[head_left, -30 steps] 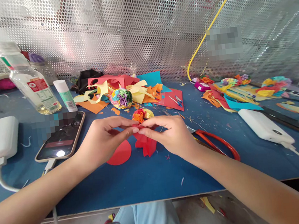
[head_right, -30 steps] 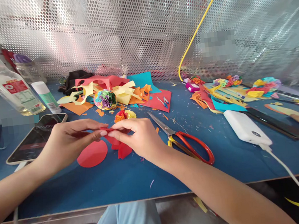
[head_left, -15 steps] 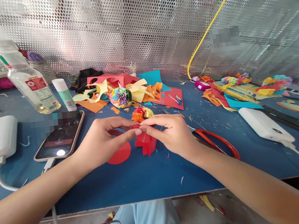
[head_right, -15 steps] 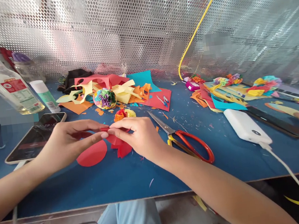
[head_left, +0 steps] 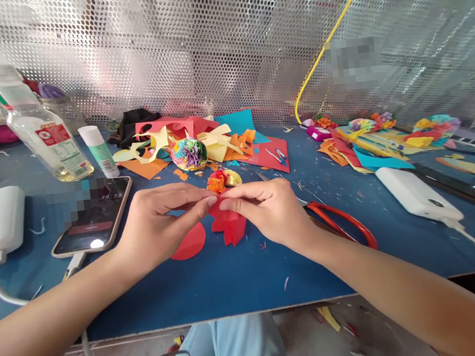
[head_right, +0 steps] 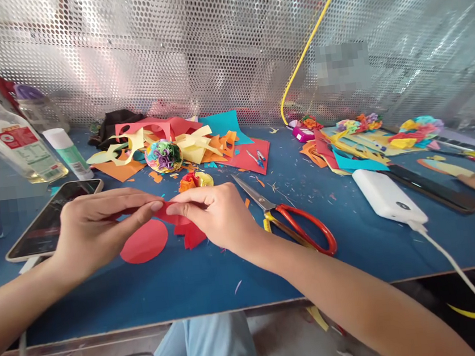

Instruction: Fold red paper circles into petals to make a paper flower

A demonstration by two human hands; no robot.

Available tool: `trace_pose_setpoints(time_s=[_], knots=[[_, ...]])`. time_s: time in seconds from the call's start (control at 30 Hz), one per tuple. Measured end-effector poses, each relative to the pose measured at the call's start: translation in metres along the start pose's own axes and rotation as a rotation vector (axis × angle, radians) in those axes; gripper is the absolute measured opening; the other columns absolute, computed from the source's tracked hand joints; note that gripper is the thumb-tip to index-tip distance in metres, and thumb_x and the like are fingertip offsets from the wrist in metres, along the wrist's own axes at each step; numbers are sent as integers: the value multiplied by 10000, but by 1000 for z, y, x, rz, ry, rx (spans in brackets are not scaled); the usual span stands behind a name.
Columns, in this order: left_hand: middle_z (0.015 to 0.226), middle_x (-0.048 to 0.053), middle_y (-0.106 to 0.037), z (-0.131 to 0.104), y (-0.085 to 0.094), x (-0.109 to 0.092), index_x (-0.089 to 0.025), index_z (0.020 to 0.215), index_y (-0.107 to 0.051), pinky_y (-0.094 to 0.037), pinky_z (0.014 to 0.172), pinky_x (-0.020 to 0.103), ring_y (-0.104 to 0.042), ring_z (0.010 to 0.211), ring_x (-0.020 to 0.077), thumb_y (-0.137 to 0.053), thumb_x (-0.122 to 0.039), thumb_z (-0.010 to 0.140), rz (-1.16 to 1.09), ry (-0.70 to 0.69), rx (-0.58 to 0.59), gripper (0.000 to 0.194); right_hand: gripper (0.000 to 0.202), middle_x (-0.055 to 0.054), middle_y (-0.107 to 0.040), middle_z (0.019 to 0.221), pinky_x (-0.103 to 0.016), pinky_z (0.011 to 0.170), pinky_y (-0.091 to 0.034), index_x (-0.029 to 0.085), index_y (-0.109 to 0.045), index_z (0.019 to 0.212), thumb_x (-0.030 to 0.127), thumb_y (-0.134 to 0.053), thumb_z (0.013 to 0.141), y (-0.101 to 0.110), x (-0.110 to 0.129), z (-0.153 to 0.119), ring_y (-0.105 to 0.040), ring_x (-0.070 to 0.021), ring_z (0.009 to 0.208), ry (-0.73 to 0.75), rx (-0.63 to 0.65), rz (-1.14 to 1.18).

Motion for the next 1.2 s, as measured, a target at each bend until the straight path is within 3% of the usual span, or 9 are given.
trace_pose_setpoints(time_s=[0.23,0.4,0.47,0.6,0.77,0.87,0.97,1.1,1.2], knots=[[805,-6,-719,3,1,4,-220,825,-715,-508,680,241,-637,741,151,-618,-304,775,-127,142,-47,138,468,-4,-704,966,-352,874,-518,236,-532,1218,110,-591,771,-2,-9,2,-660,-171,908,-206,174,266],[848,15,-715,7,2,9,-194,836,-706,-499,708,244,-631,781,164,-617,-339,768,-155,234,8,183,603,-33,-630,1140,-362,922,-483,249,-463,1276,140,-663,718,-3,-13,5,-615,-168,1005,-179,240,322],[833,22,-703,8,0,9,-186,835,-696,-491,684,240,-623,755,158,-593,-352,783,-137,237,85,202,520,-39,-614,1161,-338,895,-493,242,-532,1204,218,-690,710,-3,-14,5,-610,-165,997,-138,233,297],[794,24,-685,9,-3,10,-191,823,-676,-477,666,249,-611,730,158,-539,-396,808,-110,220,279,247,149,-10,-685,830,-290,736,-519,200,-647,864,305,-645,758,-2,-16,7,-641,-142,774,-132,181,238],[1246,108,-534,5,7,22,-214,1198,-517,-367,942,422,-470,1147,315,-631,-557,638,235,300,466,667,199,1,-621,767,-257,653,-485,178,-576,793,332,-676,716,8,-30,17,-586,-110,664,-149,-80,258],[1229,105,-524,3,14,27,-214,1094,-560,-360,930,408,-453,1154,324,-628,-568,615,402,277,667,599,220,-4,-577,802,-254,623,-465,174,-569,858,347,-639,741,12,-36,21,-534,-98,636,-168,-134,148],[1036,74,-593,5,18,29,-209,948,-573,-425,778,330,-558,970,274,-621,-519,637,422,270,683,441,178,-14,-543,819,-239,602,-437,176,-572,881,325,-590,785,10,-33,18,-503,-105,671,-107,-143,-21],[936,64,-622,8,20,34,-227,1043,-550,-426,647,295,-591,835,266,-679,-529,544,455,390,668,597,97,-19,-554,862,-238,637,-440,194,-565,870,278,-532,835,5,-23,13,-515,-115,726,24,-105,-116],[853,48,-637,9,19,36,-237,852,-622,-406,607,289,-592,787,260,-673,-556,535,478,375,653,452,82,-16,-563,857,-240,640,-449,199,-565,857,265,-518,847,2,-21,10,-533,-117,730,65,-54,-114]])
Point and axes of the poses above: each hand's wrist, its own z-axis towards the middle knuckle, its own y-axis out of the back of the hand, x = y × z, the point moved 1 cm from there along z, towards the middle knuckle
